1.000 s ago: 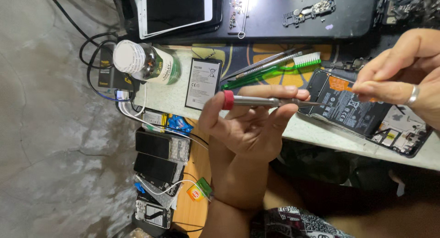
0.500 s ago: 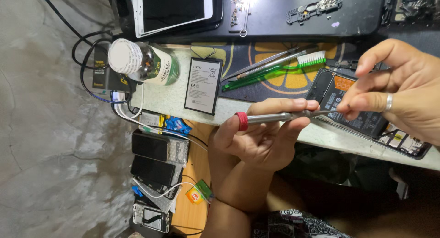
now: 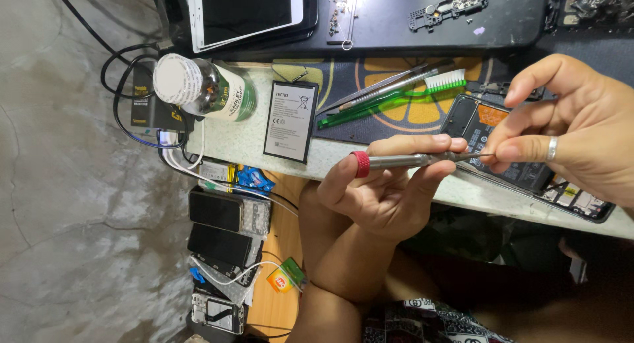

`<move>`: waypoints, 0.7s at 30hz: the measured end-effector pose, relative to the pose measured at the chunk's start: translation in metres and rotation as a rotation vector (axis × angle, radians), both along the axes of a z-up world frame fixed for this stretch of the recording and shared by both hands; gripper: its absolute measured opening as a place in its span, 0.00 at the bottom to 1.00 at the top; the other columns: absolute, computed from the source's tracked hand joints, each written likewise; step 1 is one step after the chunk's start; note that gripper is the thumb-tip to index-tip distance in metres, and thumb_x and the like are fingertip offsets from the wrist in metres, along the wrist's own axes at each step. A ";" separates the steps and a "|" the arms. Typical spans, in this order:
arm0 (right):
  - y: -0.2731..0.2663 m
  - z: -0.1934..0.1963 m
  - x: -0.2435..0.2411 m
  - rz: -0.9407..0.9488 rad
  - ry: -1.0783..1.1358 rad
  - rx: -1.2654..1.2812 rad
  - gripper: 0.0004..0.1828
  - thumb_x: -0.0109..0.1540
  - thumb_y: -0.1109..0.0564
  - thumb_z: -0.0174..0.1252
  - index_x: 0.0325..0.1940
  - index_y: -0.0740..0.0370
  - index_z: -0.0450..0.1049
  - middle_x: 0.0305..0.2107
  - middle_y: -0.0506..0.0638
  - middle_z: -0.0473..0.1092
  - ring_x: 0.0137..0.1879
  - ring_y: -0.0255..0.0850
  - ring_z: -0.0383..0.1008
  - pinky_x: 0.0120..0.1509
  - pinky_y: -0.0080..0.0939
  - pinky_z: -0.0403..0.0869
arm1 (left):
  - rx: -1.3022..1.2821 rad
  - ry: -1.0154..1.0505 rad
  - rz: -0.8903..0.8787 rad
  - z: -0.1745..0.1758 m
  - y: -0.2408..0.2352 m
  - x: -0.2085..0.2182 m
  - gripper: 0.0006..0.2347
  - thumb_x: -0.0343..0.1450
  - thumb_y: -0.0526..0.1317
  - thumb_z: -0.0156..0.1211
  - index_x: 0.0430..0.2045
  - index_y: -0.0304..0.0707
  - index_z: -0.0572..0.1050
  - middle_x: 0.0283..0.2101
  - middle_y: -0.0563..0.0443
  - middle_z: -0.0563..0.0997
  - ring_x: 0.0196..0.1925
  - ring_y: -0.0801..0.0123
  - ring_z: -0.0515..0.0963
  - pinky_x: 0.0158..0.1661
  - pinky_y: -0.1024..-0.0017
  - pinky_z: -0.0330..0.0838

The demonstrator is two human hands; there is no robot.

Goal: The person uses a screwdriver to remove screws from the back of a disassembled mobile phone. They carefully unscrew multiple fasteners around the battery area and place them aside on the workbench.

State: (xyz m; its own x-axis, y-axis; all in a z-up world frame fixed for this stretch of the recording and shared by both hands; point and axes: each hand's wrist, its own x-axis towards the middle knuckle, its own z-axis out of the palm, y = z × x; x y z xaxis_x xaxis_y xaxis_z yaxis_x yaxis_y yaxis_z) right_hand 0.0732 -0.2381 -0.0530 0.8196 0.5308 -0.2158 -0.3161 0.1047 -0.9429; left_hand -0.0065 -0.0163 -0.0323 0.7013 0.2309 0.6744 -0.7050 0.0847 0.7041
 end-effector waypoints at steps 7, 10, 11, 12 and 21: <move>0.005 0.011 -0.002 -0.021 -0.055 -0.056 0.22 0.60 0.73 0.60 0.55 0.61 0.62 0.32 0.68 0.78 0.44 0.52 0.84 0.49 0.51 0.82 | 0.074 -0.033 0.023 0.003 0.000 0.002 0.36 0.76 0.24 0.63 0.70 0.61 0.48 0.49 0.34 0.79 0.44 0.53 0.86 0.48 0.60 0.86; 0.008 0.015 -0.005 -0.041 -0.146 -0.082 0.23 0.60 0.72 0.62 0.53 0.60 0.62 0.33 0.66 0.79 0.44 0.50 0.84 0.51 0.49 0.83 | 0.098 -0.063 0.038 0.002 -0.001 0.005 0.35 0.75 0.23 0.63 0.68 0.60 0.48 0.50 0.32 0.79 0.43 0.53 0.86 0.48 0.61 0.85; 0.009 0.016 -0.006 -0.047 -0.165 -0.083 0.22 0.60 0.72 0.63 0.52 0.60 0.62 0.33 0.65 0.79 0.44 0.49 0.84 0.51 0.48 0.83 | 0.113 -0.058 0.049 0.002 -0.001 0.005 0.35 0.75 0.24 0.64 0.68 0.59 0.48 0.50 0.32 0.79 0.44 0.53 0.86 0.48 0.61 0.85; 0.010 0.017 -0.006 -0.054 -0.183 -0.084 0.22 0.59 0.71 0.63 0.52 0.60 0.62 0.33 0.65 0.79 0.44 0.48 0.84 0.51 0.48 0.83 | 0.113 -0.047 0.045 0.001 -0.001 0.005 0.35 0.75 0.24 0.63 0.69 0.59 0.47 0.50 0.32 0.79 0.44 0.53 0.86 0.49 0.61 0.85; 0.009 0.021 -0.007 -0.066 -0.143 -0.159 0.19 0.61 0.71 0.61 0.51 0.62 0.63 0.33 0.66 0.80 0.43 0.50 0.84 0.50 0.48 0.82 | 0.039 0.114 -0.037 -0.008 0.000 -0.003 0.34 0.79 0.24 0.59 0.70 0.60 0.44 0.53 0.29 0.78 0.49 0.54 0.86 0.53 0.61 0.85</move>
